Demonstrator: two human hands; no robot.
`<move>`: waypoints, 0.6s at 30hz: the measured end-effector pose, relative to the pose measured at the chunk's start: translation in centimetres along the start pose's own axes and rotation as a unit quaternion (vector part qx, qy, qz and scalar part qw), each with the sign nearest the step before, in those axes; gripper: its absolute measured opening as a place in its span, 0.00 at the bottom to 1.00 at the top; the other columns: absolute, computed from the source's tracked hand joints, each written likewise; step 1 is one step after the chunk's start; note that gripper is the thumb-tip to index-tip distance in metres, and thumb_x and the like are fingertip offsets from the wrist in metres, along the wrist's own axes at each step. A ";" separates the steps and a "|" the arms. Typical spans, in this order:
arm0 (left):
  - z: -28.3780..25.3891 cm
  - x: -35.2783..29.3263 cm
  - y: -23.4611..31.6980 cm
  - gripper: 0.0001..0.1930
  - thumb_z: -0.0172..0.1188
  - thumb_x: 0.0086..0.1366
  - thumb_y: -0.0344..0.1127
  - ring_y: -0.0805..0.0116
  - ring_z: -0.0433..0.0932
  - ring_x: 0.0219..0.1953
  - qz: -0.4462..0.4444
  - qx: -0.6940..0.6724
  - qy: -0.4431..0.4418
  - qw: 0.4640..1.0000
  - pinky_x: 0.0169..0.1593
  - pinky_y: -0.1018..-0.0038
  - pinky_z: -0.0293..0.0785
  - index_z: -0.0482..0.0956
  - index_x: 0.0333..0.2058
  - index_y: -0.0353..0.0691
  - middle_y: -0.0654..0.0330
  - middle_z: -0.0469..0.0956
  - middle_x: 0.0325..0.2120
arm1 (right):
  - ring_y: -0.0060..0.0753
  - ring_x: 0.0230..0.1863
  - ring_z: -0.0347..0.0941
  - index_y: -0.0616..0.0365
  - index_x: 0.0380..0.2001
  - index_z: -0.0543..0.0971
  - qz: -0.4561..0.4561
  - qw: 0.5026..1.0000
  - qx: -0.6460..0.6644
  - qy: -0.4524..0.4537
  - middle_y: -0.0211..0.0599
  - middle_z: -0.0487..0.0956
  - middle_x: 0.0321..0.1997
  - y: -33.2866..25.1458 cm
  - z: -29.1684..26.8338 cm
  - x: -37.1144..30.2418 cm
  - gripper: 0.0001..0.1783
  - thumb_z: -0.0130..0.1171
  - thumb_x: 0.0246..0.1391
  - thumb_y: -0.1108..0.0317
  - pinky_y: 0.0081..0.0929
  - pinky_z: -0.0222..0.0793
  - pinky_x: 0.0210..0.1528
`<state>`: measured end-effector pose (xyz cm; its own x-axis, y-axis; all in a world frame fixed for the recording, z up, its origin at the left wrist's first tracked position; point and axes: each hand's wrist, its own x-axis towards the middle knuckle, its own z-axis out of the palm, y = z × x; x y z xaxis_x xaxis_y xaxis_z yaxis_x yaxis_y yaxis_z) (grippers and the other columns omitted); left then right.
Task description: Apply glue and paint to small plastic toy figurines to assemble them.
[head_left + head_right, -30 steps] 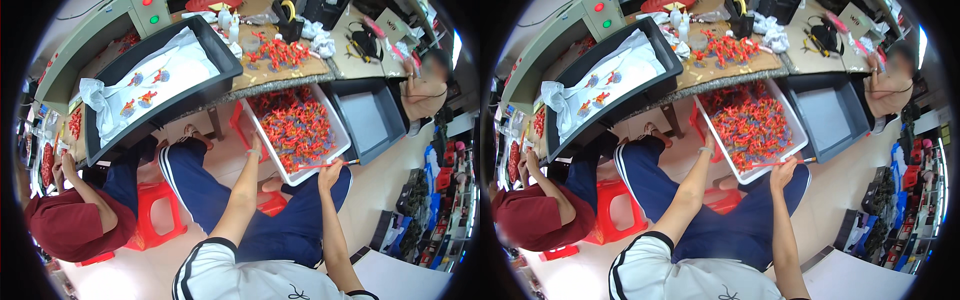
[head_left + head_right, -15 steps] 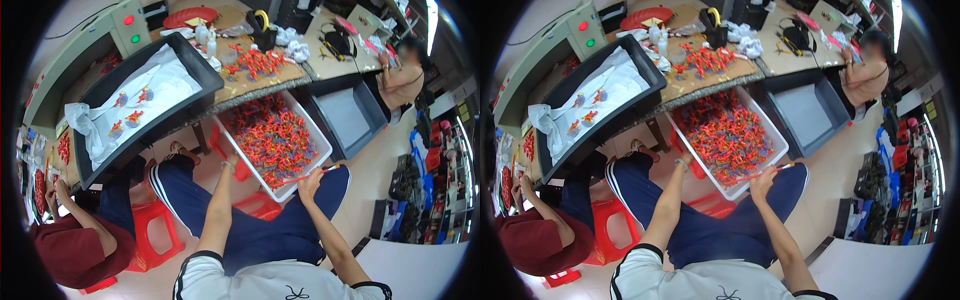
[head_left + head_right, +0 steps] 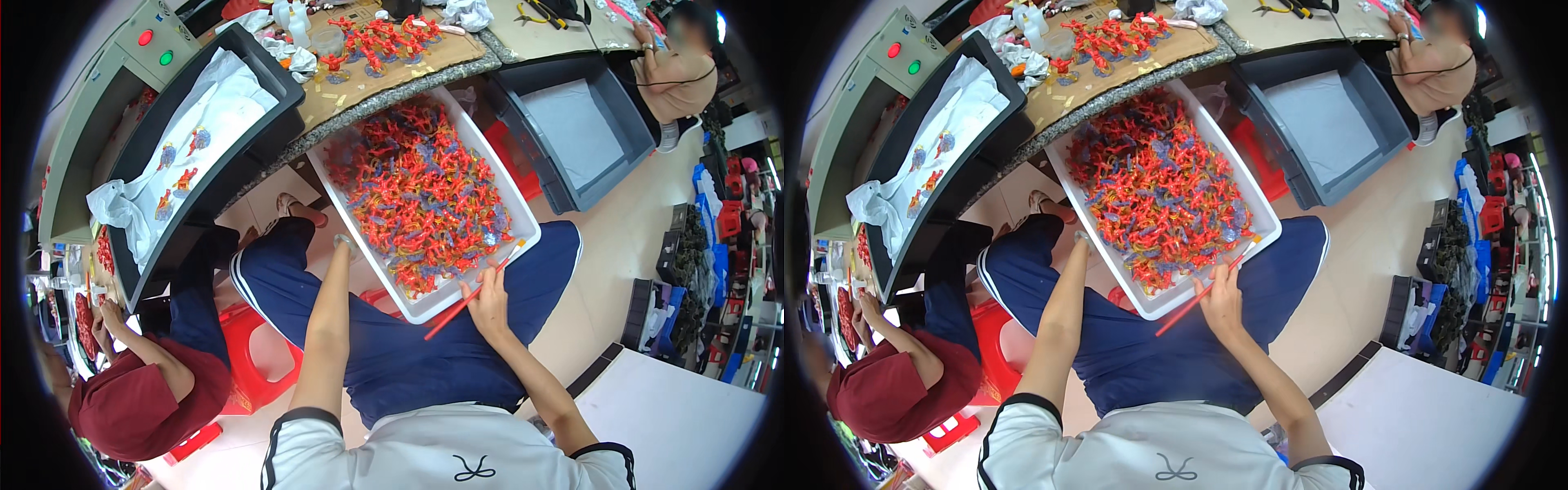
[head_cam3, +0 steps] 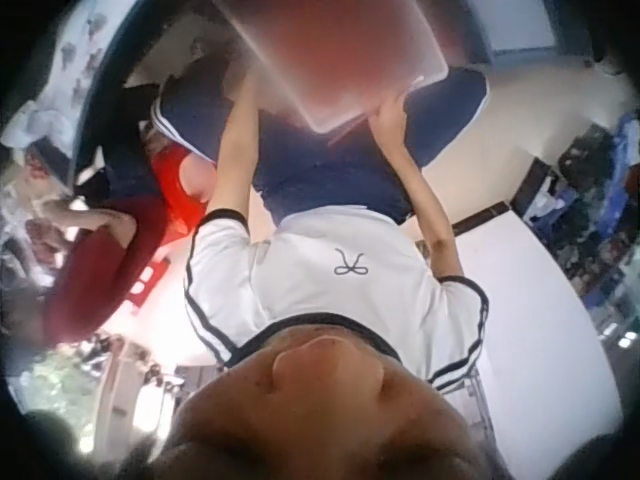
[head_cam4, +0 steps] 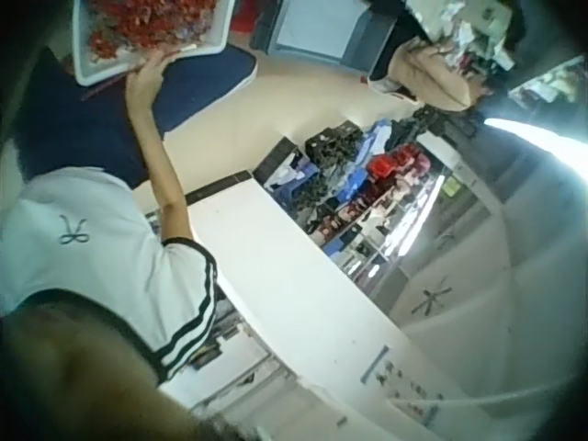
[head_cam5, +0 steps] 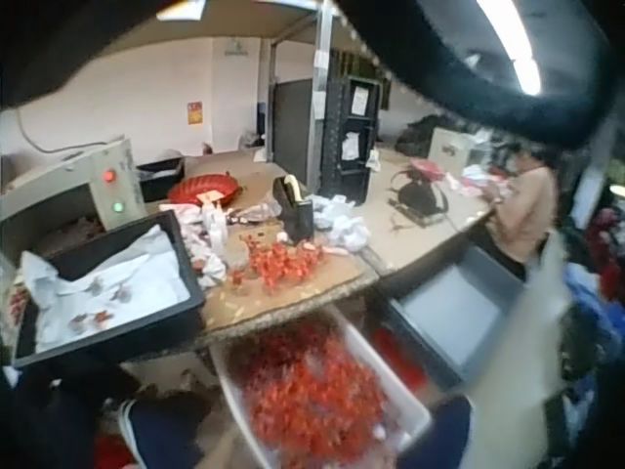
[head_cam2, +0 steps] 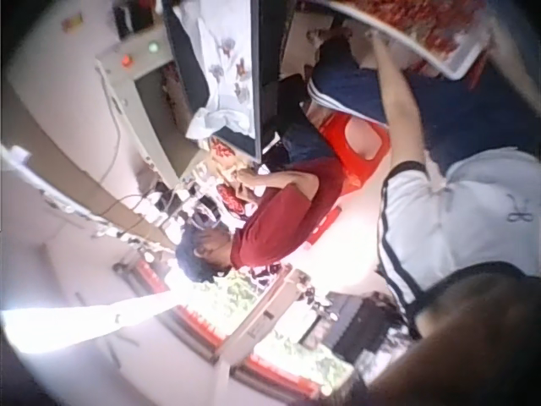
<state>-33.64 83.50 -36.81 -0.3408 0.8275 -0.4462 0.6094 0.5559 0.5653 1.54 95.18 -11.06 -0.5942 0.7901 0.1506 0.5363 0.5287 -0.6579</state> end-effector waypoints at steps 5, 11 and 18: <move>-2.8 -6.1 2.0 0.20 0.45 0.64 0.45 0.39 0.75 0.44 -0.088 0.071 0.021 0.993 0.48 0.50 0.70 0.79 0.35 0.33 0.37 0.77 0.37 | 0.47 0.28 0.73 0.61 0.28 0.73 -0.124 0.989 -0.080 0.003 0.44 0.75 0.27 1.1 -2.6 6.0 0.05 0.58 0.52 0.71 0.38 0.69 0.30; -9.1 -19.7 18.5 0.11 0.49 0.65 0.30 0.58 0.79 0.26 -0.161 -0.182 0.325 0.914 0.32 0.67 0.74 0.80 0.37 0.34 0.48 0.79 0.26 | 0.45 0.44 0.71 0.62 0.29 0.72 -0.347 0.933 -0.031 -0.091 0.44 0.75 0.34 2.6 0.2 13.4 0.07 0.58 0.45 0.75 0.37 0.69 0.43; -6.5 -20.6 27.3 0.17 0.49 0.68 0.29 0.72 0.77 0.39 0.018 -0.577 0.188 0.795 0.42 0.77 0.73 0.67 0.55 0.34 0.57 0.77 0.42 | 0.23 0.38 0.74 0.58 0.23 0.65 -0.086 0.934 0.289 -0.191 0.41 0.75 0.36 2.6 0.1 12.7 0.14 0.58 0.45 0.86 0.24 0.78 0.37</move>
<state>-14.61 82.16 -7.68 -0.6605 0.6885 -0.2995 -0.3645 0.0547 0.9296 -4.66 106.62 -10.91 -0.8721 0.4811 0.0895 0.0650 0.2950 -0.9533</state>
